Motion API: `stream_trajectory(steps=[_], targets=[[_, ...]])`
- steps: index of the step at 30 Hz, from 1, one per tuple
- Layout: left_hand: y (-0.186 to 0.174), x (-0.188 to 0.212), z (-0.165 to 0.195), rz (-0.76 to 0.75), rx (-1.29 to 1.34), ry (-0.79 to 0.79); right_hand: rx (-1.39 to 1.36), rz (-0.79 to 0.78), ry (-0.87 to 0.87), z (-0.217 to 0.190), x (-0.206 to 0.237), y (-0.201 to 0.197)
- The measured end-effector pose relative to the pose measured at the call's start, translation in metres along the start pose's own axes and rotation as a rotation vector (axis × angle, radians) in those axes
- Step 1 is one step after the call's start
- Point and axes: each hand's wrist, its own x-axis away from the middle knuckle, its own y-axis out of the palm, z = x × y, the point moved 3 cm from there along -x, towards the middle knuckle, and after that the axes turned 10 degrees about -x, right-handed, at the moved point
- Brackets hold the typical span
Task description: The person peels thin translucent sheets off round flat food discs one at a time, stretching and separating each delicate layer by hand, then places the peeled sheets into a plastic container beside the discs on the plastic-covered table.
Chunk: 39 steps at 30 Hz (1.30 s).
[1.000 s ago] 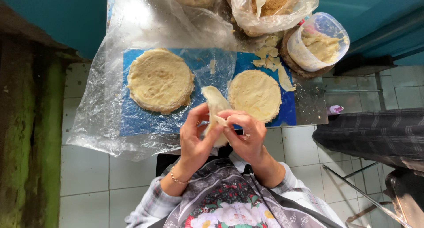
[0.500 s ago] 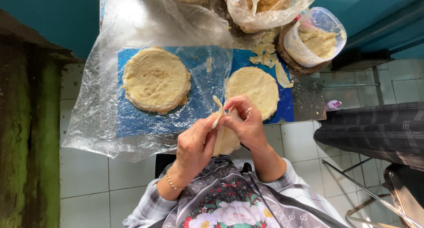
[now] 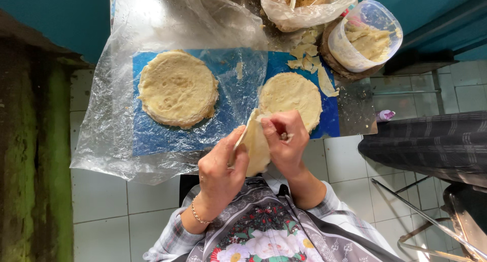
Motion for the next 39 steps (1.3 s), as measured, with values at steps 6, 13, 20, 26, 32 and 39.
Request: stream_trajectory(steps=[6, 13, 20, 26, 32, 39], targets=[[0.012, 0.009, -0.011, 0.014, 0.096, 0.01, -0.601, -0.167, 0.365, 0.03, 0.012, 0.006], [0.02, 0.017, -0.039, -0.12, 0.909, -0.364, -0.557, -0.21, 0.405, 0.043, 0.022, 0.002], [0.027, -0.001, -0.024, -0.109, 0.52, -0.261, -0.135, -0.12, -0.222, -0.002, 0.015, 0.003], [0.019, -0.003, -0.012, 0.058, 0.271, -0.19, -0.104, -0.017, -0.009, 0.004, 0.017, -0.004], [0.016, -0.003, -0.009, 0.068, 0.322, -0.085, -0.528, -0.228, 0.344, 0.025, 0.014, -0.001], [0.012, -0.001, -0.022, 0.077, 0.338, -0.019, -0.262, -0.245, 0.353, 0.027, 0.007, -0.017]])
